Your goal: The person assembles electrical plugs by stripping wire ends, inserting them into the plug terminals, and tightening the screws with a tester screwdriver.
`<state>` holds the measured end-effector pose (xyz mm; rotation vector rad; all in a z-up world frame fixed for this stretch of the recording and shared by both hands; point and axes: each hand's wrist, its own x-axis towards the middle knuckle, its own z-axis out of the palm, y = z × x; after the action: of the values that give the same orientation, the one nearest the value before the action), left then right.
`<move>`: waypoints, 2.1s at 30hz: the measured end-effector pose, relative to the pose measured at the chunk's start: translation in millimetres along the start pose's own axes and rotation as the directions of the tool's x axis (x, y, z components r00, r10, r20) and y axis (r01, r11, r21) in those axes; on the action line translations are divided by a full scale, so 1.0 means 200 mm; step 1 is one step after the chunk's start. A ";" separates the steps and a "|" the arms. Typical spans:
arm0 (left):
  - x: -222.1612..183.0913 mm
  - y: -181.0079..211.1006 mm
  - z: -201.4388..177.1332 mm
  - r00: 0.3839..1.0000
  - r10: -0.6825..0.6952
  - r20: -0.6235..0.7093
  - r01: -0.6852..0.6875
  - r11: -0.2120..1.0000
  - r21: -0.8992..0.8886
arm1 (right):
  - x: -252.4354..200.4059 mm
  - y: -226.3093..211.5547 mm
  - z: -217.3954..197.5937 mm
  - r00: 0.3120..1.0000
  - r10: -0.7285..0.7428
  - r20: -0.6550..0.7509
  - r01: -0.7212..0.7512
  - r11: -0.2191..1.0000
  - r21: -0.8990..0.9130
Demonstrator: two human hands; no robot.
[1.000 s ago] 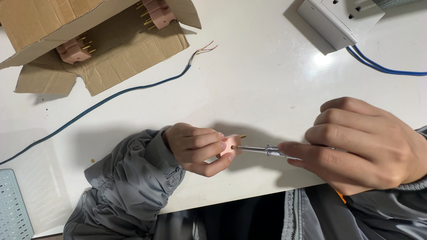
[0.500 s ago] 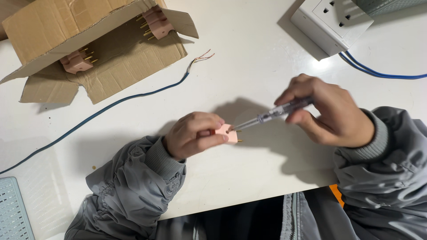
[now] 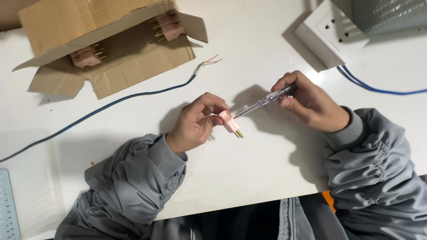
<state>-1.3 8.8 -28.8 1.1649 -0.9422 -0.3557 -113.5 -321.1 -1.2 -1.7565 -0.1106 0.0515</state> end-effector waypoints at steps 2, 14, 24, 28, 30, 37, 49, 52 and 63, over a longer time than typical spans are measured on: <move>0.01 -0.03 -0.02 1.000 0.017 -0.006 -0.017 1.000 -0.006 | 0.01 0.01 0.02 1.000 0.016 0.012 -0.016 1.000 -0.015; 0.05 0.02 0.00 0.994 -0.067 -0.083 0.047 0.976 -0.215 | 0.00 0.24 0.02 0.999 0.049 -0.011 -0.049 0.996 -0.076; 0.04 -0.01 0.02 0.985 -0.120 -0.122 0.076 0.946 -0.316 | 0.02 0.21 0.04 0.994 -0.112 0.017 0.112 0.941 -0.318; 0.05 0.02 0.03 0.982 -0.133 -0.134 0.082 0.939 -0.333 | 0.02 0.15 0.11 0.994 -0.106 0.035 0.112 0.963 -0.246; 0.06 0.03 0.03 0.982 -0.140 -0.130 0.089 0.937 -0.338 | -0.01 0.25 0.09 0.993 -0.113 -0.016 0.109 0.983 -0.147; 0.05 0.02 0.03 0.984 -0.141 -0.106 0.091 0.921 -0.379 | 0.03 0.17 0.09 0.982 -0.190 0.004 0.185 0.947 -0.264; 0.06 0.01 0.03 0.989 -0.129 -0.073 0.093 0.923 -0.374 | 0.01 0.21 0.09 0.988 -0.156 -0.002 0.154 0.976 -0.154; 0.05 0.01 0.03 0.988 -0.138 -0.074 0.099 0.918 -0.383 | 0.03 0.16 0.11 0.979 -0.200 0.028 0.201 0.951 -0.235; 0.03 -0.08 0.01 0.994 -0.107 0.016 0.106 0.933 -0.345 | -0.01 0.18 0.10 0.966 -0.250 -0.062 0.226 0.939 -0.260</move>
<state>3.2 -2.8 -40.2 0.8936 -0.7768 -0.5835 -116.5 -307.8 -40.7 -1.9833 -0.2704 -0.2317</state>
